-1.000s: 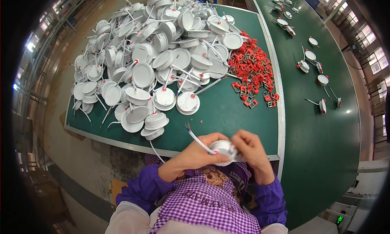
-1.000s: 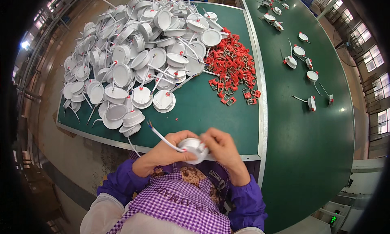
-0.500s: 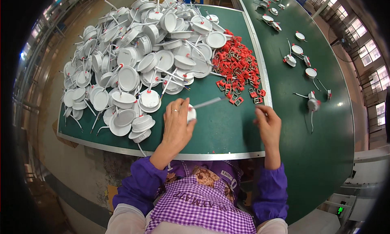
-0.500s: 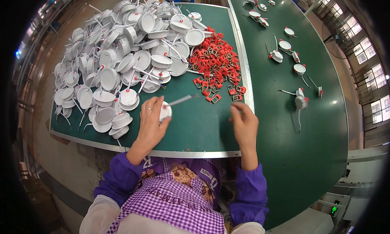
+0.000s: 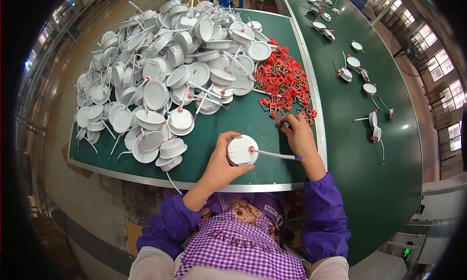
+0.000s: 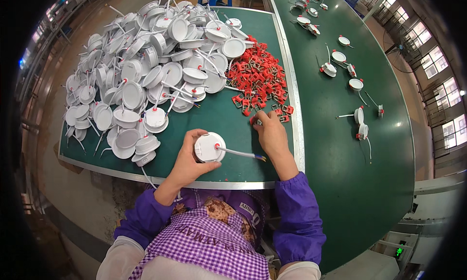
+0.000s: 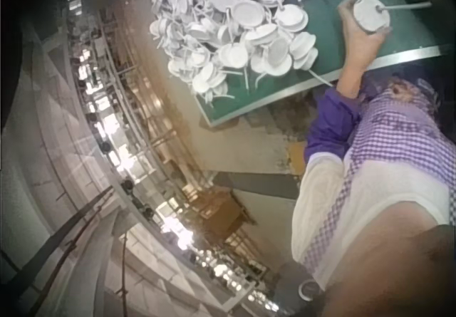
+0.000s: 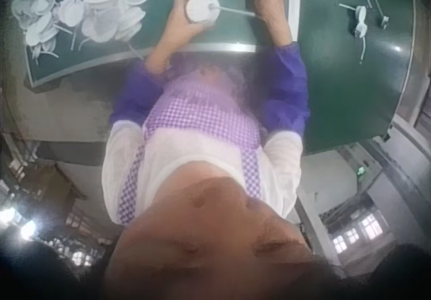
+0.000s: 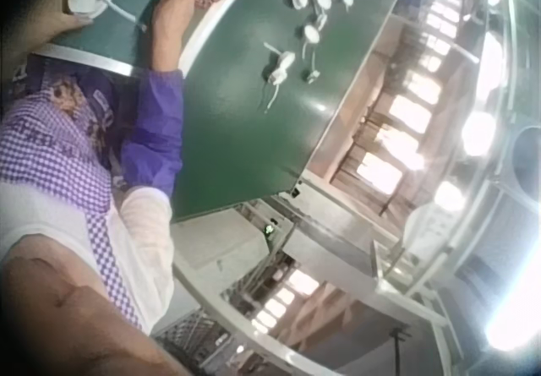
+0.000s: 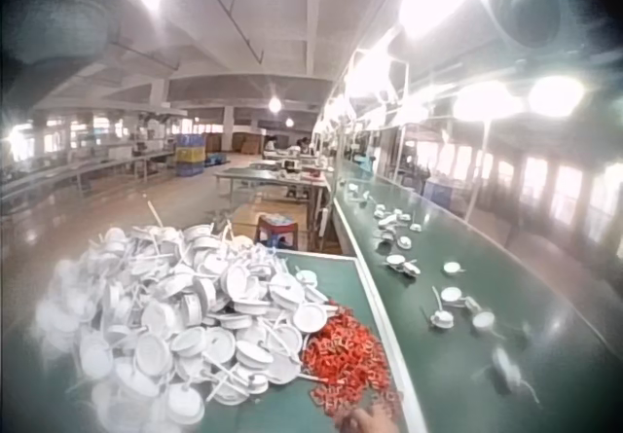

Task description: Assembling LED ceiling lights by attaching red mounting clips to the circular housing.

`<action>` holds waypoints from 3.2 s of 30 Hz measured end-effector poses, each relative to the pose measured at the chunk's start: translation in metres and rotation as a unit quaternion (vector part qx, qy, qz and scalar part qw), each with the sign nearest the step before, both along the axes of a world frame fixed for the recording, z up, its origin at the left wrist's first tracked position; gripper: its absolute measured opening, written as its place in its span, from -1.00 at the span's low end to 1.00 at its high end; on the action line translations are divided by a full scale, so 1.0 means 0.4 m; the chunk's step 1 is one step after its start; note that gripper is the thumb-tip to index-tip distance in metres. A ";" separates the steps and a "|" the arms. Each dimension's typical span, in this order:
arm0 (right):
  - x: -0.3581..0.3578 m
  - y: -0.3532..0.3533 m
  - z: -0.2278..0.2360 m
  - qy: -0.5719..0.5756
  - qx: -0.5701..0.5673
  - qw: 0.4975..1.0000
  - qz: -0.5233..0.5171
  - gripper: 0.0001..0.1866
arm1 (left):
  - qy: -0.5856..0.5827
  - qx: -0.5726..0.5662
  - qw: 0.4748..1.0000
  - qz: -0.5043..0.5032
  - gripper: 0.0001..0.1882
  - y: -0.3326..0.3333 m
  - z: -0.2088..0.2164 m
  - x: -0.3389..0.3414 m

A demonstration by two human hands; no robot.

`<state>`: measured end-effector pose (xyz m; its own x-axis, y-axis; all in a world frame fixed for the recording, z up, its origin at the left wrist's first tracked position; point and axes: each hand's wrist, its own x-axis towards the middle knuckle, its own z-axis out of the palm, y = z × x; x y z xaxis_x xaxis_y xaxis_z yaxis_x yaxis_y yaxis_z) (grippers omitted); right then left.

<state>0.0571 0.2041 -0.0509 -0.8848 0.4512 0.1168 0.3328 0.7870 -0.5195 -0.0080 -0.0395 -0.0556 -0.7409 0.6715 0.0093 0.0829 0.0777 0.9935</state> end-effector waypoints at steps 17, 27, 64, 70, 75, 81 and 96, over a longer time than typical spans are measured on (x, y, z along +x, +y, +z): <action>0.063 -0.015 0.029 0.051 -0.098 0.992 -0.062 -0.76 | -0.417 0.172 0.892 -0.032 -0.50 -0.022 0.011 0.046; 0.064 -0.042 -0.035 0.047 0.034 0.990 -0.128 -0.76 | -0.373 0.180 0.910 -0.011 -0.61 -0.020 0.026 0.072; 0.089 -0.174 0.103 0.099 -0.313 0.945 0.006 -0.86 | -0.271 0.136 0.953 0.016 -0.71 0.004 0.004 0.062; 0.116 -0.238 0.135 0.131 -0.093 0.984 0.076 -0.86 | -0.264 0.155 0.951 0.052 -0.71 0.010 0.020 0.059; 0.132 -0.258 0.128 0.143 -0.136 0.979 0.058 -0.84 | -0.261 0.170 0.948 0.060 -0.68 0.004 0.025 0.062; 0.134 -0.291 0.107 0.152 -0.147 0.976 0.043 -0.85 | -0.213 0.176 0.960 0.056 -0.69 0.008 0.019 0.069; 0.134 -0.304 0.086 0.173 -0.124 0.977 0.013 -0.88 | -0.163 0.115 0.980 -0.014 -0.74 -0.017 0.015 0.048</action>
<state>0.1108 0.0825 -0.0164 -0.8231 0.4813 0.3013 0.0850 0.6291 -0.7726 0.0111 -0.0462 -0.0497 -0.7115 0.6989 -0.0724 -0.2436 -0.1487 0.9584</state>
